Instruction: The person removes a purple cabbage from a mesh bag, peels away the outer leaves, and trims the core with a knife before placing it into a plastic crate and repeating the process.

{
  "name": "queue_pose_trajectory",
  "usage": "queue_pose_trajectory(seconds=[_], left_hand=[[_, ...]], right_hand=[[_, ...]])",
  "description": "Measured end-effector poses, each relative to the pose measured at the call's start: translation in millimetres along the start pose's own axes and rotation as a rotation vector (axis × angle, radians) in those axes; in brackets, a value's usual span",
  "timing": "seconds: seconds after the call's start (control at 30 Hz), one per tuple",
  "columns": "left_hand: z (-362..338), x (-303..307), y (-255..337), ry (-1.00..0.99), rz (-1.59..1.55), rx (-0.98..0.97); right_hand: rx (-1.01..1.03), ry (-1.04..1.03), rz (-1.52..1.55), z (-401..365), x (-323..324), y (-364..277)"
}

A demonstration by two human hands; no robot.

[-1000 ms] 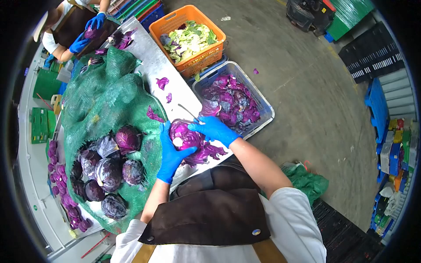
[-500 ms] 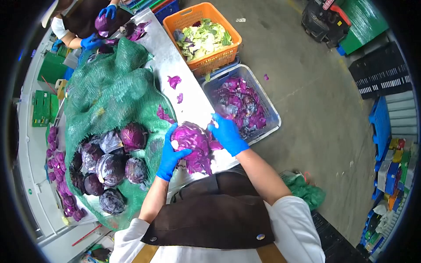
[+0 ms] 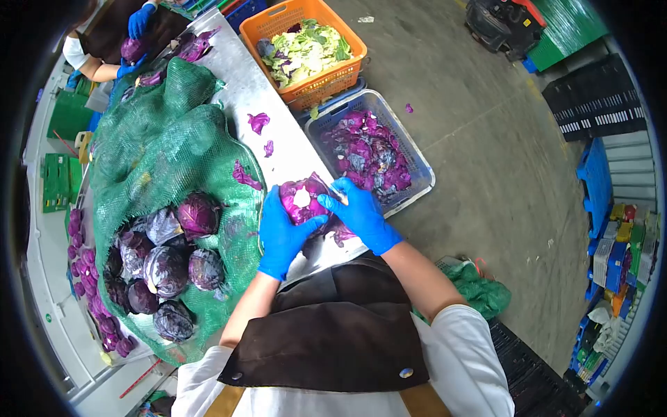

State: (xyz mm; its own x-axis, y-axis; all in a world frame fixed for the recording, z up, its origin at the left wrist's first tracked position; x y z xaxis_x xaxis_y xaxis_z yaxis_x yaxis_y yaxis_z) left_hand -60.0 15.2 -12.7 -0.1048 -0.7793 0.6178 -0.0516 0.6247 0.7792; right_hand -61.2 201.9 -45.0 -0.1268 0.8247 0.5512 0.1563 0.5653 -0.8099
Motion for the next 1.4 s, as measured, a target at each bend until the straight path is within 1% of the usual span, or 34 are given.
queue_pose_trajectory(seconds=[0.03,0.07,0.17,0.2,0.3,0.33,0.43,0.53,0.63,0.67,0.7,0.77,0.8,0.83,0.9,0.97,1.0,1.03,1.07,1.17,1.2,1.3,1.33,1.4], left_hand=[[5.6,-1.7,0.5,-0.030,0.069,0.039],[8.3,0.3,9.9,-0.033,0.097,-0.031],[21.2,-7.0,15.7,-0.072,0.246,-0.085],[27.3,-7.0,17.2,-0.099,0.138,-0.051],[32.9,-4.8,20.9,-0.110,0.161,0.001],[34.8,-8.5,18.2,-0.133,0.154,0.000],[35.8,-6.8,27.5,-0.196,0.089,0.064],[30.4,-5.8,27.8,-0.187,0.139,0.118],[-4.4,-7.1,44.7,-0.013,0.345,-0.301],[-6.9,-5.9,34.4,-0.031,0.277,-0.251],[-5.2,-4.3,12.8,-0.087,0.055,-0.144],[-8.8,6.6,-4.9,-0.131,-0.105,-0.116],[-14.4,9.8,-11.8,-0.128,-0.072,-0.132],[-17.3,11.3,-20.6,-0.113,-0.104,-0.131],[-19.8,10.6,-32.9,-0.086,-0.183,-0.131],[-14.5,8.5,-37.2,-0.098,-0.235,-0.079],[-9.4,7.2,-35.8,-0.110,-0.246,-0.066],[-6.0,6.8,-32.3,-0.124,-0.253,-0.054],[-6.5,10.0,-22.9,-0.122,-0.179,-0.065],[-3.5,5.6,-33.2,-0.149,-0.258,-0.076],[-3.1,6.5,-33.1,-0.172,-0.288,-0.038],[-0.1,7.6,-29.1,-0.204,-0.318,0.011],[0.7,7.3,-31.5,-0.193,-0.286,-0.014],[1.1,7.2,-32.7,-0.191,-0.341,-0.005]], right_hand=[[0.007,0.004,-0.200,-0.5,11.5,-8.5],[0.138,0.144,-0.338,-0.8,25.9,-21.2],[0.124,-0.015,-0.458,-5.1,21.9,-40.4],[0.212,0.007,-0.537,-6.7,10.0,-44.7],[0.185,-0.097,-0.721,-11.6,-6.2,-33.8],[0.207,-0.040,-0.753,-7.8,-4.4,-36.5],[0.273,0.069,-0.562,4.6,-2.7,-35.6],[0.185,0.056,-0.319,22.7,1.0,-26.4],[-0.158,-0.155,0.000,61.0,11.9,12.8],[-0.126,-0.168,0.063,73.4,-10.7,40.4],[-0.069,-0.119,0.134,58.3,-0.6,5.1],[0.041,-0.061,0.162,60.3,-28.7,9.0],[-0.006,0.003,0.150,65.0,-36.3,22.1],[-0.151,-0.005,0.144,70.0,-40.4,42.1],[-0.244,0.058,0.105,64.2,-27.8,57.7],[0.011,0.108,0.153,43.5,-13.6,8.5],[-0.052,-0.030,0.216,28.2,-16.3,-11.7],[0.079,0.003,0.318,14.6,-15.2,-32.9],[0.097,-0.050,0.260,9.1,-25.2,-32.6],[0.093,-0.191,0.179,9.8,-33.9,-30.8],[0.082,-0.242,0.170,9.3,-35.8,-32.3],[0.123,-0.239,0.066,9.9,-28.2,-44.6],[0.205,-0.122,0.044,5.3,-25.5,-51.9],[0.186,0.011,-0.075,-3.4,-20.5,-55.8]])
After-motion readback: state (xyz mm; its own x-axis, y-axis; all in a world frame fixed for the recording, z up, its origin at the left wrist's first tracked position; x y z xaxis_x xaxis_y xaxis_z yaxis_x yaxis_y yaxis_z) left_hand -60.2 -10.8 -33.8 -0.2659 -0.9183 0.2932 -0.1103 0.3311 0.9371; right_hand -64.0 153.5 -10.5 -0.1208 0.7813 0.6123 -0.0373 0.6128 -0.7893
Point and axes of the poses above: each hand's wrist, its own z-axis towards the middle knuckle, its own x-axis out of the back of the hand, y = z × x, the point moved 10 cm from there along z, towards the middle knuckle, and after that the axes turned 6 degrees about -z, right-handed, at the moved point
